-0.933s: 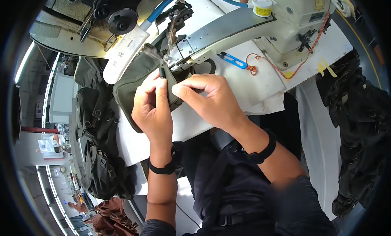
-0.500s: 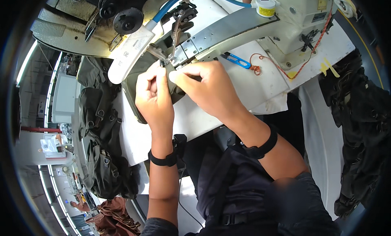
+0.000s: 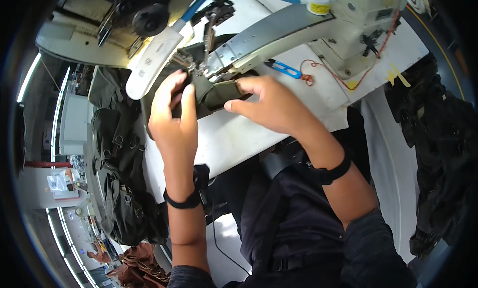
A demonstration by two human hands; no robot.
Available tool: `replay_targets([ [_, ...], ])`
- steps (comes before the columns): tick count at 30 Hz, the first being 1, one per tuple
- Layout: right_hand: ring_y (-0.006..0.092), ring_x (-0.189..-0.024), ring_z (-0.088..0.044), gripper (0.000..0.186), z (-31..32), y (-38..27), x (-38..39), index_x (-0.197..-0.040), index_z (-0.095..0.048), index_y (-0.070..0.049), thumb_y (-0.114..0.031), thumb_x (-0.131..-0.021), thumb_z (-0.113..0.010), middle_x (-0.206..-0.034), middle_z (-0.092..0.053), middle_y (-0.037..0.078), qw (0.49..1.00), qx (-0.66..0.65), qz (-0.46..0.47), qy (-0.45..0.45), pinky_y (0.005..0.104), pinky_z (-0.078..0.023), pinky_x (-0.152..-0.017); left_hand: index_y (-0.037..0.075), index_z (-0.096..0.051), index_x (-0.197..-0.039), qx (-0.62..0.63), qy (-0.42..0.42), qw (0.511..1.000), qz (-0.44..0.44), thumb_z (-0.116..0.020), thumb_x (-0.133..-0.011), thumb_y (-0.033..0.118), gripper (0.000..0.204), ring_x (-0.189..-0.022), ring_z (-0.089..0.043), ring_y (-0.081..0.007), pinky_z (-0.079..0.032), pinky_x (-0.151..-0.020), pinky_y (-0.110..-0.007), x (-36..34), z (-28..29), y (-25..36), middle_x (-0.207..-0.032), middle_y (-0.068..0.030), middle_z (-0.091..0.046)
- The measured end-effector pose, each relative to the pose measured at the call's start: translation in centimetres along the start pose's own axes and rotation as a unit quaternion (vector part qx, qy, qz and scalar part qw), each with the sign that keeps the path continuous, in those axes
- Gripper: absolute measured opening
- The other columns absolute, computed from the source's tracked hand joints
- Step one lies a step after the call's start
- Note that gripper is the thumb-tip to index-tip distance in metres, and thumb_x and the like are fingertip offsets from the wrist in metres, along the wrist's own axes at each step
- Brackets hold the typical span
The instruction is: The person operates an industrial sewing machine to stitch a zipper onto a green canvas bag. They repeatedly guide the bag under the needle, align the zipper tape, and sew along the edges. The person frequently stops to adjust the bag's position and inspect the stitching line before continuing.
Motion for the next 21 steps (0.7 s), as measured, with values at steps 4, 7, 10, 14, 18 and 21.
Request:
replay_targets([
  [4, 0.0187, -0.074, -0.060, 0.020, -0.8, -1.4, 0.9, -0.102, -0.074, -0.002, -0.021, -0.097, -0.071, -0.085, -0.073, 0.010, 0.999, 0.032, 0.015, 0.029, 0.0364, -0.049, -0.095, 0.005, -0.066, -0.137, -0.138, -0.067, 0.973, -0.173, -0.076, -0.093, 0.009, 0.045, -0.134, -0.060, -0.0356, -0.042, -0.115, -0.050, 3.3, 0.6, 2.2, -0.140, -0.0158, -0.066],
  [7, 0.0072, -0.073, -0.059, 0.020, -2.1, -2.7, 1.3, -0.097, -0.073, 0.001, -0.018, -0.099, -0.068, -0.079, -0.069, 0.003, 0.988, -0.135, -0.059, 0.051, 0.0283, -0.052, -0.075, 0.008, -0.064, -0.142, -0.226, -0.113, 0.948, -0.196, -0.075, -0.093, 0.014, 0.051, -0.138, -0.057, -0.0312, -0.033, -0.121, -0.051, 4.0, 1.2, 2.8, -0.147, -0.0088, -0.063],
  [10, 0.0044, -0.077, -0.059, 0.020, -2.6, -2.6, 1.1, -0.103, -0.075, 0.002, -0.017, -0.099, -0.068, -0.085, -0.071, 0.000, 0.963, -0.232, -0.123, 0.054, 0.0258, -0.050, -0.069, 0.011, -0.065, -0.142, -0.258, -0.109, 0.935, -0.218, -0.075, -0.089, 0.013, 0.054, -0.137, -0.058, -0.0268, -0.033, -0.121, -0.048, 3.8, 1.3, 2.2, -0.145, -0.0050, -0.065],
  [14, 0.0065, -0.100, -0.067, 0.024, -2.6, -3.4, 1.2, -0.121, -0.074, 0.001, -0.013, -0.103, -0.067, -0.110, -0.075, 0.002, 0.946, -0.269, -0.177, 0.030, 0.0257, -0.053, -0.091, 0.014, -0.067, -0.141, -0.224, -0.042, 0.947, -0.225, -0.075, -0.080, 0.007, 0.062, -0.130, -0.062, -0.0216, -0.037, -0.114, -0.043, 3.8, 0.5, 1.0, -0.139, -0.0024, -0.069],
  [18, 0.0037, -0.083, -0.059, 0.020, -2.2, -4.3, 0.9, -0.103, -0.076, 0.001, -0.018, -0.099, -0.068, -0.091, -0.071, -0.001, 0.937, -0.282, -0.200, 0.051, 0.0238, -0.048, -0.075, 0.013, -0.068, -0.138, -0.199, -0.053, 0.957, -0.202, -0.076, -0.077, 0.005, 0.063, -0.126, -0.063, -0.0216, -0.039, -0.111, -0.041, 3.3, 0.8, 2.1, -0.136, -0.0032, -0.070],
  [21, 0.0033, -0.084, -0.058, 0.019, -2.1, -4.2, 0.4, -0.098, -0.074, 0.000, -0.017, -0.099, -0.068, -0.090, -0.069, -0.002, 0.936, -0.287, -0.199, 0.048, 0.0236, -0.047, -0.076, 0.013, -0.068, -0.137, -0.184, -0.067, 0.963, -0.186, -0.078, -0.074, 0.004, 0.064, -0.125, -0.063, -0.0220, -0.039, -0.111, -0.041, 2.7, 0.9, 2.2, -0.135, -0.0032, -0.071],
])
Point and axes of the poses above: each hand's wrist, its own x-axis away from the middle knuckle, its own z-axis out of the back of the hand, y = z × x, the point moved 4 cm from there along -x, towards the middle knuckle
